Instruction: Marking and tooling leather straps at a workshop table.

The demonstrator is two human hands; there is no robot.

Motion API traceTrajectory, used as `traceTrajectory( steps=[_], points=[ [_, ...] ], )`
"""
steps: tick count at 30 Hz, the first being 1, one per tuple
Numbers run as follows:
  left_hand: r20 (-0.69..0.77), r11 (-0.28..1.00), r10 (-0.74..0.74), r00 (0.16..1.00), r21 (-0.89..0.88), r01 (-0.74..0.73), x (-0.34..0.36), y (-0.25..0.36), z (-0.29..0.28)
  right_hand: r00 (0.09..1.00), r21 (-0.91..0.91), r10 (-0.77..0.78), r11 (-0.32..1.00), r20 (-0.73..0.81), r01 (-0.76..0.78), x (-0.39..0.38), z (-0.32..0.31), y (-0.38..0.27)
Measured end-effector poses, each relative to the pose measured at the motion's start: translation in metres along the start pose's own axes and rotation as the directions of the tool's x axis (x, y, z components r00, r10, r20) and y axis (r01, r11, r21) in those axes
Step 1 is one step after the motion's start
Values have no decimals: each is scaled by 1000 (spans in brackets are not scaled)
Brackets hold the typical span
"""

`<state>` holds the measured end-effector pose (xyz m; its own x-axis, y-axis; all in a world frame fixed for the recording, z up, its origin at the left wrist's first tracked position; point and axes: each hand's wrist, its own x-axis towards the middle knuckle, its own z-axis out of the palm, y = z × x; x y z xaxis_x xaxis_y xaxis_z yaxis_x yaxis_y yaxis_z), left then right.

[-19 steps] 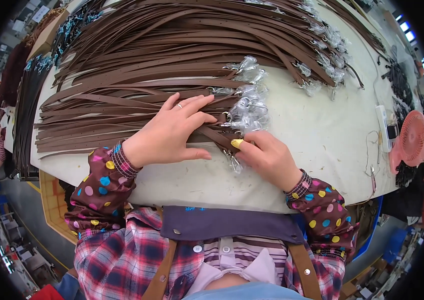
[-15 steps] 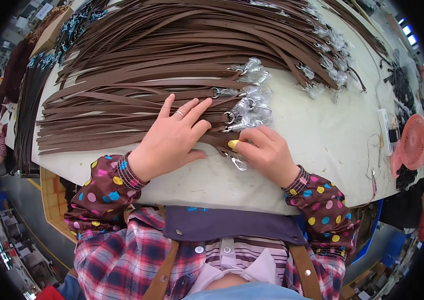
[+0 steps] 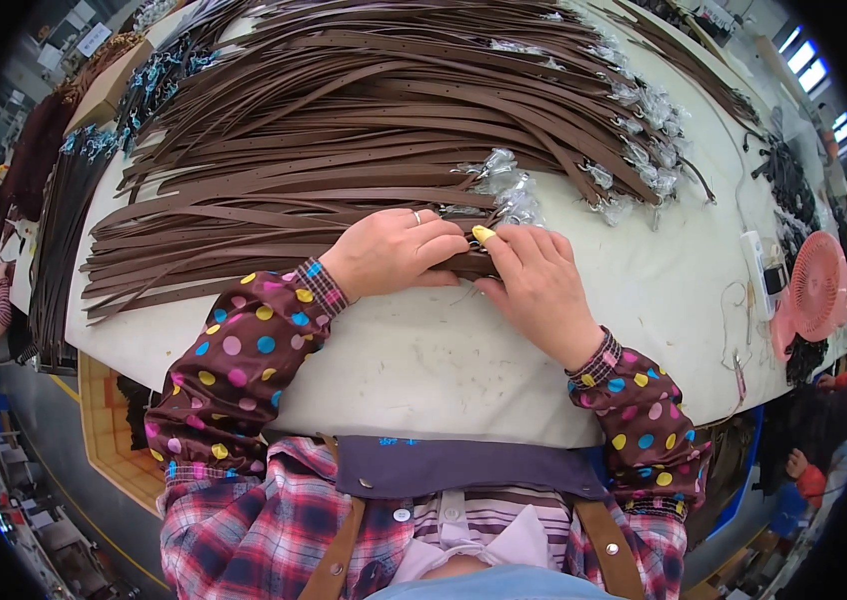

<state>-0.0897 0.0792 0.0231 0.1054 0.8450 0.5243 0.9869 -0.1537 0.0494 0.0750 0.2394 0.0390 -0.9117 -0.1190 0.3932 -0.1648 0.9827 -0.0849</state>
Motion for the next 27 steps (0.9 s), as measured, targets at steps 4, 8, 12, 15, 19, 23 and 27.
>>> traceTrajectory(
  steps=[4, 8, 12, 15, 19, 23, 27],
  points=[
    [167, 982, -120, 979, -126, 142, 6, -2, -1, 997, -103, 18, 995, 74, -10, 24, -15, -1],
    [164, 921, -389, 907, 99, 377, 2, 5, -11, 987, -35, 6, 999, 161, 0, 47, 13, 26],
    [256, 870, -493, 831, 169, 464, -7, -7, -18, 979, 89, -26, 996, 201, 9, 60, 19, 31],
    [310, 879, -476, 823, 127, 460, -9, 3, -24, 979, 143, -33, 990, 199, 5, 49, 13, 21],
    [311, 890, -424, 850, -33, 456, -19, 25, -28, 991, 274, -63, 961, 120, 28, 25, 5, 14],
    [267, 907, -409, 873, 12, 421, -19, 31, -32, 986, 359, 152, 926, -65, -119, 25, 5, 59],
    [259, 918, -393, 883, 55, 392, -10, 31, -25, 987, 607, 154, 780, 56, -156, 7, 37, 62]
  ],
)
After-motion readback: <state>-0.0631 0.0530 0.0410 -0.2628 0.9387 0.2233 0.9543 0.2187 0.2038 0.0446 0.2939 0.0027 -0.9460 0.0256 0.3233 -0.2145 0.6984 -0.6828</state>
